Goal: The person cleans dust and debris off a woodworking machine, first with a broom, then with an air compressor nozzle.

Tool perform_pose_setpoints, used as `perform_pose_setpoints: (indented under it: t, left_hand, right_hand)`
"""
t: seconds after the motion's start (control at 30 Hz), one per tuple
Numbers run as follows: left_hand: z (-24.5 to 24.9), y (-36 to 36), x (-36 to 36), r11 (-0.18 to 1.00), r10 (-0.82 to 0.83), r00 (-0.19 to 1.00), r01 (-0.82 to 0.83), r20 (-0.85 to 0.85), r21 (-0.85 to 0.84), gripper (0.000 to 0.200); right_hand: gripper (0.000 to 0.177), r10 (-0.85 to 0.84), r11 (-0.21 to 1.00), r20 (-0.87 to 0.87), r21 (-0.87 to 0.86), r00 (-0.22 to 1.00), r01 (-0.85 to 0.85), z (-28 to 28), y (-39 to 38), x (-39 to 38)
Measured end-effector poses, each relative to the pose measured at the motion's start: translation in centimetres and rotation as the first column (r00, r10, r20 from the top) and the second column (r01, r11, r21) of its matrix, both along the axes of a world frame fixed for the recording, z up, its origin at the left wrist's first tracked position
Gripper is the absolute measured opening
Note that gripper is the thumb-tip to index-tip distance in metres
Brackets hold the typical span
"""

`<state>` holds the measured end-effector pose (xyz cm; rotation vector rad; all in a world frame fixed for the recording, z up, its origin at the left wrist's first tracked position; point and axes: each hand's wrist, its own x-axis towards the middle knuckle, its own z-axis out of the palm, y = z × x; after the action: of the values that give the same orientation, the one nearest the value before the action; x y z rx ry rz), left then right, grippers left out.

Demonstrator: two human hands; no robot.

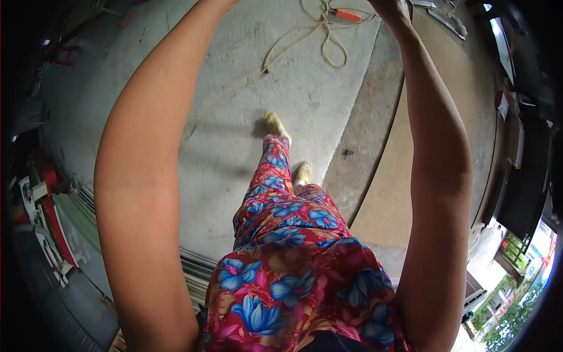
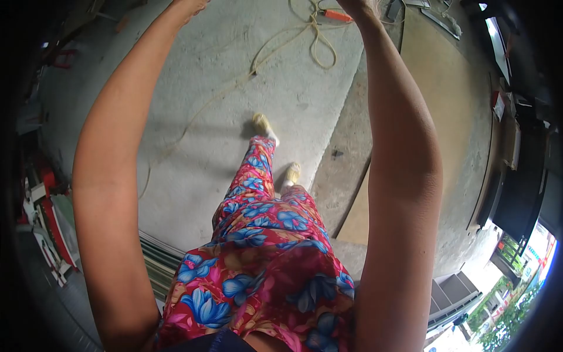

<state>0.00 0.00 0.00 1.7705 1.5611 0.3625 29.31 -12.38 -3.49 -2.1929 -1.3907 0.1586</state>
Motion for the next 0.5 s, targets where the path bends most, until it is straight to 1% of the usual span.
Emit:
perform_pose_setpoints:
  t: [0.07,0.1,0.17,0.2,0.23,0.27,0.3,0.33,0.37,0.4,0.43,0.5]
  left_hand:
    - [0.5,4.1,1.0,0.993,0.096,0.984,-0.085,0.149,-0.076,0.017]
    - [1.2,5.9,1.6,0.994,0.092,0.990,-0.085,0.104,-0.065,0.019]
    - [2.5,9.3,3.2,0.994,0.095,0.995,-0.095,0.013,-0.054,0.023]
    - [2.0,12.5,3.9,0.994,0.106,0.994,-0.105,-0.028,0.035,0.026]
    - [0.5,16.1,4.6,0.985,0.120,0.990,-0.111,-0.068,0.130,0.028]
    - [-0.3,18.8,5.2,0.972,0.133,0.984,-0.107,-0.116,0.210,0.030]
    - [1.0,20.2,5.9,0.987,0.078,0.988,-0.058,-0.130,0.152,0.033]
    - [3.3,21.3,7.0,0.996,0.018,0.990,-0.005,-0.140,0.094,0.036]
    - [4.6,22.4,8.2,0.998,-0.049,0.988,0.054,-0.145,0.031,0.039]
    - [4.7,23.7,9.6,0.999,-0.044,0.990,0.047,-0.134,0.023,0.040]
    - [4.9,25.5,11.0,0.999,-0.031,0.993,0.034,-0.118,0.023,0.041]
    - [5.5,29.8,13.8,0.998,-0.026,0.994,0.031,-0.102,0.051,0.042]
  right_hand:
    - [0.030,0.054,0.999,0.097,-0.016,0.994,-0.052,-0.5,4.9,1.7]
    - [0.029,0.080,0.997,0.147,-0.025,0.986,-0.077,-0.8,7.6,2.9]
    - [0.040,0.175,0.985,0.288,-0.065,0.942,-0.163,-4.5,12.9,7.9]
    - [0.046,0.218,0.976,0.361,-0.075,0.907,-0.205,-4.9,16.0,9.7]
    - [0.042,0.101,0.993,0.161,-0.069,0.982,-0.091,-2.3,16.5,8.0]
    - [0.042,0.089,0.994,0.126,-0.074,0.988,-0.080,-1.1,18.0,7.9]
    - [0.041,0.073,0.994,0.087,-0.085,0.994,-0.065,-0.7,19.5,8.1]
    - [0.041,0.047,0.998,0.048,-0.055,0.998,-0.045,-0.6,21.1,8.2]
    - [0.041,0.017,0.999,0.011,-0.029,1.000,-0.017,-0.6,22.5,8.3]
    - [0.041,-0.015,1.000,-0.023,-0.004,1.000,0.015,-0.6,23.9,9.2]
    - [0.041,0.018,0.998,0.037,-0.066,0.999,-0.016,-0.8,26.0,10.7]
    - [0.040,-0.058,0.995,-0.025,-0.088,0.998,0.056,-0.6,29.7,12.8]
